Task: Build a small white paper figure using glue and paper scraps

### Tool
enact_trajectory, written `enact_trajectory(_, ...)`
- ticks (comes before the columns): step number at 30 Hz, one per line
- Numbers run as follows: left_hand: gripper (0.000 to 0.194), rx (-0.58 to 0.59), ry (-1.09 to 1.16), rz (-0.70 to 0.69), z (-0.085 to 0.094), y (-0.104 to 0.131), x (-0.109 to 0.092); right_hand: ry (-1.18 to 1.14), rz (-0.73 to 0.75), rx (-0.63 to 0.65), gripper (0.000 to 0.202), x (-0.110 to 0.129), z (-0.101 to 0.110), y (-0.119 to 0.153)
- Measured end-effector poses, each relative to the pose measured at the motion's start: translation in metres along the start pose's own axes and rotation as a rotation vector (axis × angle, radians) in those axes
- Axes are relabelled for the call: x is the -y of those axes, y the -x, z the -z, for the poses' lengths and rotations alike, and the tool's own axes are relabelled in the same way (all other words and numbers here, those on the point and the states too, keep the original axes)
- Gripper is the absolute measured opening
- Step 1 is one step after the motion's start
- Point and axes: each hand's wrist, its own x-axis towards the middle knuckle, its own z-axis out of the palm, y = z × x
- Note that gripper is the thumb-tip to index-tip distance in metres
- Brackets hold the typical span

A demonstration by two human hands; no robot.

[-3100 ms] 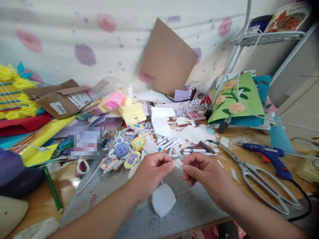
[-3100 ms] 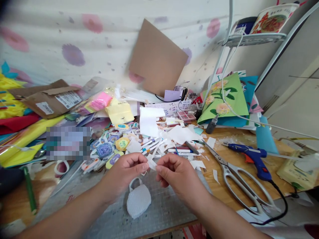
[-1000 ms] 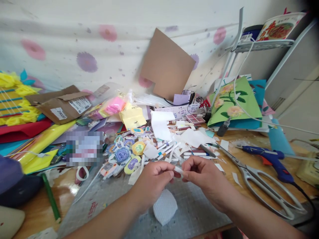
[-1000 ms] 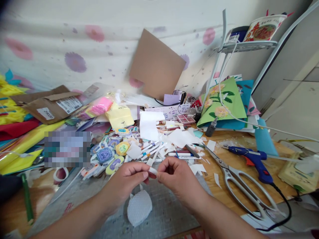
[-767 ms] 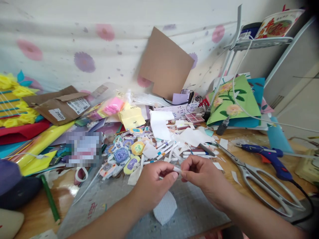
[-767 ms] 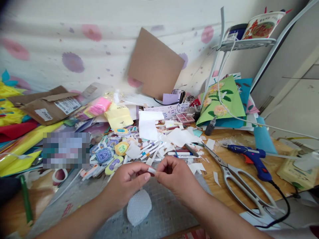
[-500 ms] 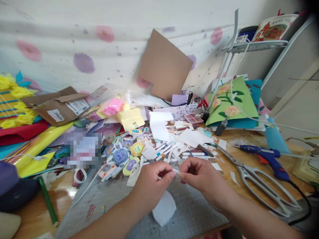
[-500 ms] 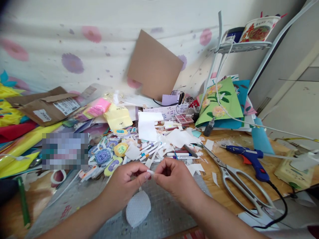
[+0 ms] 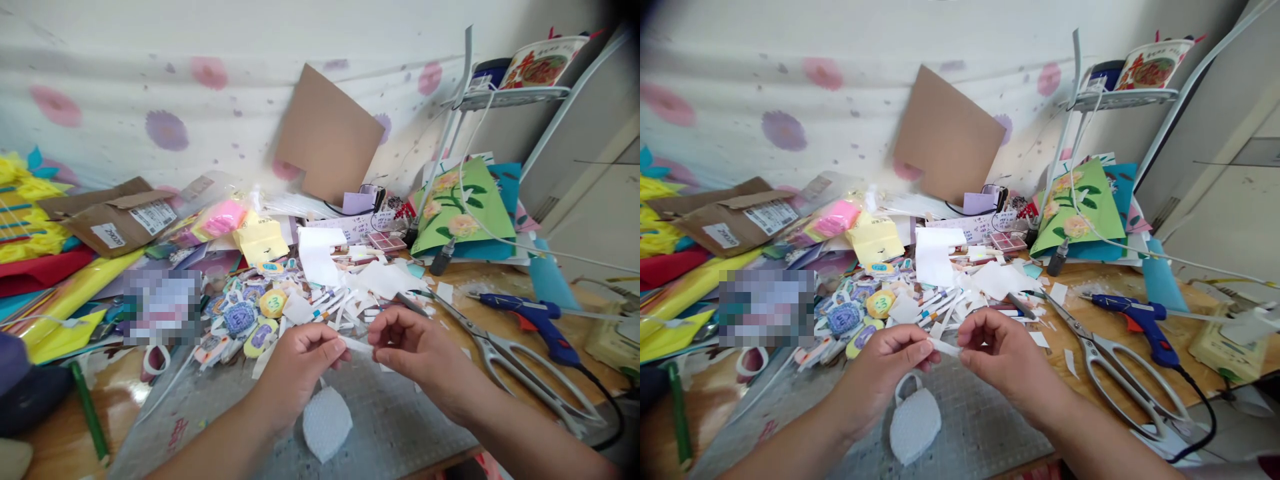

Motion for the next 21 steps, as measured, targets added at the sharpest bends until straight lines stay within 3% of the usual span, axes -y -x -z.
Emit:
enact_trajectory(4,0.020,-0.015,-0.072,-0.029,0.000,0.001,0.000,0.003,-0.004,0.039,0.025,-0.001,-0.006,-0.001)
enact_trajectory(11,0.019,0.026,-0.074,-0.005,-0.002,0.003,0.000,0.015,0.026,-0.062,0.019,-0.007,-0.015,-0.006)
enact_trajectory(16,0.024,0.171,0.011,-0.055,-0.003,0.005,0.001,0.104,0.034,0.009,0.015,-0.007,-0.014,-0.002)
enact_trajectory(19,0.010,0.184,-0.110,-0.049,-0.005,0.006,0.000,0.227,0.036,0.035,0.011,-0.006,-0.016,0.001)
enact_trajectory(21,0.011,0.179,-0.189,-0.041,-0.005,0.006,-0.001,0.298,0.024,0.059,0.009,-0.003,-0.014,0.005)
